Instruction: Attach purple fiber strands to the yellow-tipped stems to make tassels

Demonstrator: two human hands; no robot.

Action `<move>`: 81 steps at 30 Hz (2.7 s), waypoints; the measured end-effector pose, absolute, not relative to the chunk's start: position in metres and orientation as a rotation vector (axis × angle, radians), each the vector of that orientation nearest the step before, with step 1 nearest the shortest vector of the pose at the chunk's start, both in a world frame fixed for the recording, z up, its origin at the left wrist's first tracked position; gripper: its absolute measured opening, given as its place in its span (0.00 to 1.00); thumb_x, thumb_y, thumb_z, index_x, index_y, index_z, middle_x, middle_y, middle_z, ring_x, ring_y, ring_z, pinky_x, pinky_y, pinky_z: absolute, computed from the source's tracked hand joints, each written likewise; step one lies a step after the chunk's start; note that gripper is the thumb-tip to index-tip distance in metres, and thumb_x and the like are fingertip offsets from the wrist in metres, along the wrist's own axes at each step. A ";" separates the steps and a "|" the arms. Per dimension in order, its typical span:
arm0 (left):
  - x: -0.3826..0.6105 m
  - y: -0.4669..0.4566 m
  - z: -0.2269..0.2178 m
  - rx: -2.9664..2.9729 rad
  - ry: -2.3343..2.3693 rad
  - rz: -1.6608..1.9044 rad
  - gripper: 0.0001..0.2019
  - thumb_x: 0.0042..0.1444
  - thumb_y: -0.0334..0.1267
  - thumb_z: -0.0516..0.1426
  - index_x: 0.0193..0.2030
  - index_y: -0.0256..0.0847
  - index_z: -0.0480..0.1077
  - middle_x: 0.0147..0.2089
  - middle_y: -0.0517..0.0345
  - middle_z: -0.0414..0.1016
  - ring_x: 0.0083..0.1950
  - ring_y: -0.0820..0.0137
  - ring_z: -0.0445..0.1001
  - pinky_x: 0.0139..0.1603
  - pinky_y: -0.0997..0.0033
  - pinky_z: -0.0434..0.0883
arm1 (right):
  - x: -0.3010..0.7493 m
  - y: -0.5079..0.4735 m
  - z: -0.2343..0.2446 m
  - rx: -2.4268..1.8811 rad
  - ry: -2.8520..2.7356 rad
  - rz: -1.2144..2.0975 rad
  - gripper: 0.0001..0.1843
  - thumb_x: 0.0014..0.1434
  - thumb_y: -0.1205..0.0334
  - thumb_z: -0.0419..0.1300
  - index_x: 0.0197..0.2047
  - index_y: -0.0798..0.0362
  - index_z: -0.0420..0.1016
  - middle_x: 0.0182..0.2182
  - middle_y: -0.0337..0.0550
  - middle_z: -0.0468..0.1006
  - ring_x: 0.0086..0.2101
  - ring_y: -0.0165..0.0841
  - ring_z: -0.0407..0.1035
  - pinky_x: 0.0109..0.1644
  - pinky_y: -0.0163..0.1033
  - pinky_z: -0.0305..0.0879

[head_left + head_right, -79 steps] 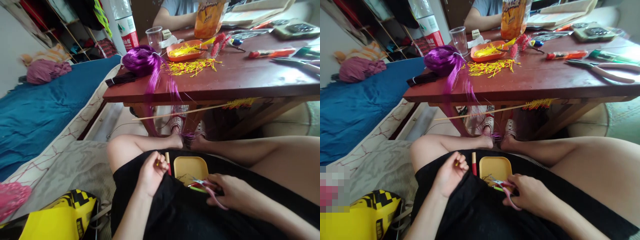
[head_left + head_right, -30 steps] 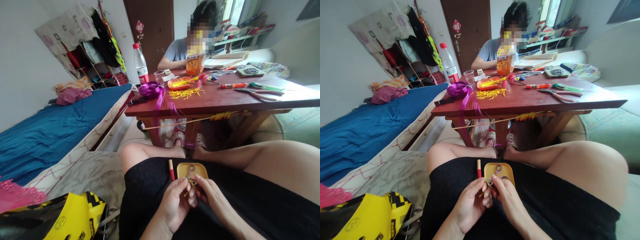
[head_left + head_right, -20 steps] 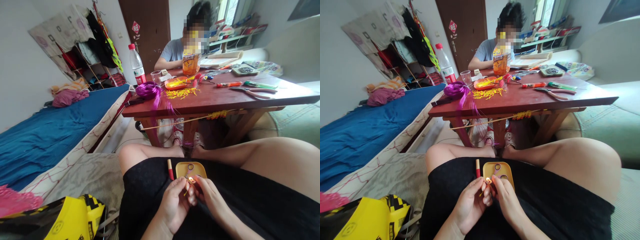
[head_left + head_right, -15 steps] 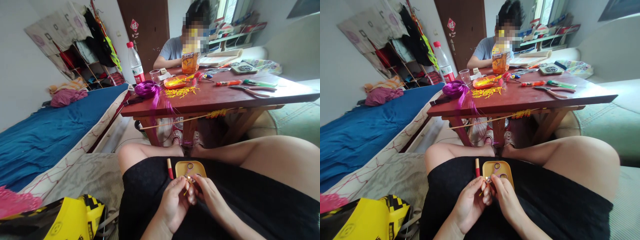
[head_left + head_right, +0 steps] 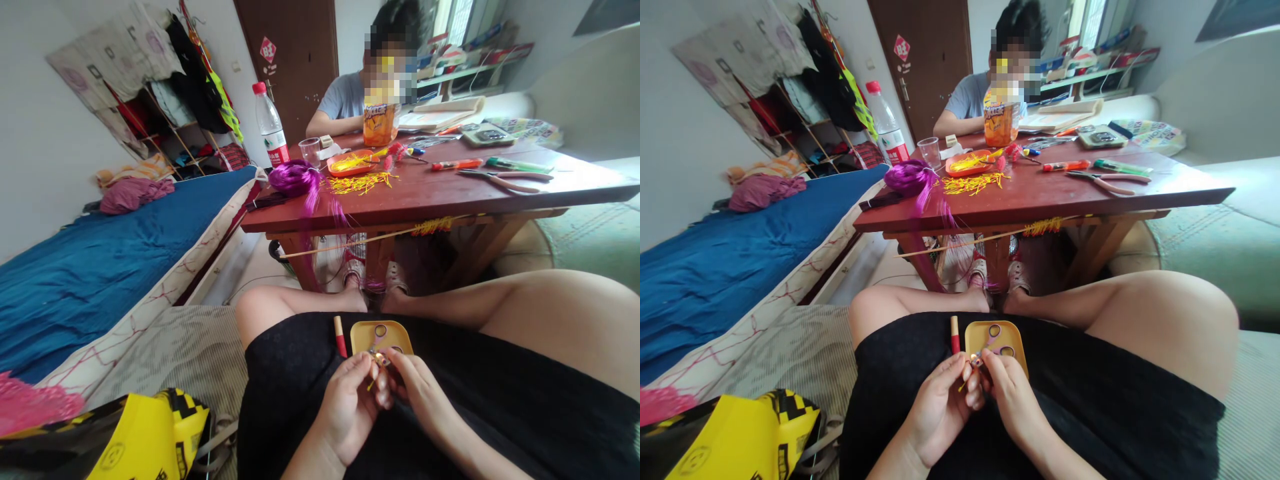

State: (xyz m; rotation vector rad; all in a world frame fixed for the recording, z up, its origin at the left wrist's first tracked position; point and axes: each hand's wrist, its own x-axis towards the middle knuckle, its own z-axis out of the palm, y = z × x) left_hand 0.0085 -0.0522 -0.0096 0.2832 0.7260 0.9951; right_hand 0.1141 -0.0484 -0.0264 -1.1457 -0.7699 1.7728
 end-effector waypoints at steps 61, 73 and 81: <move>0.001 -0.049 -0.007 0.432 0.585 1.026 0.17 0.46 0.44 0.63 0.19 0.34 0.65 0.27 0.57 0.69 0.26 0.75 0.67 0.29 0.75 0.61 | 0.150 -0.036 -0.015 -0.980 -1.055 1.827 0.21 0.57 0.46 0.51 0.25 0.54 0.68 0.22 0.41 0.70 0.25 0.32 0.64 0.30 0.35 0.58; -0.007 -0.048 -0.019 0.661 0.821 0.880 0.22 0.48 0.57 0.57 0.29 0.34 0.69 0.25 0.56 0.71 0.18 0.79 0.63 0.18 0.79 0.55 | 0.144 -0.039 0.009 -0.994 -1.050 1.738 0.14 0.50 0.51 0.60 0.26 0.53 0.66 0.22 0.37 0.68 0.25 0.31 0.62 0.32 0.35 0.59; 0.001 -0.044 0.003 0.944 1.159 0.799 0.20 0.44 0.54 0.60 0.23 0.38 0.62 0.17 0.66 0.62 0.15 0.82 0.53 0.16 0.78 0.47 | 0.140 -0.043 0.002 -1.192 -1.394 1.450 0.10 0.53 0.57 0.55 0.24 0.53 0.64 0.21 0.36 0.66 0.24 0.31 0.60 0.29 0.35 0.58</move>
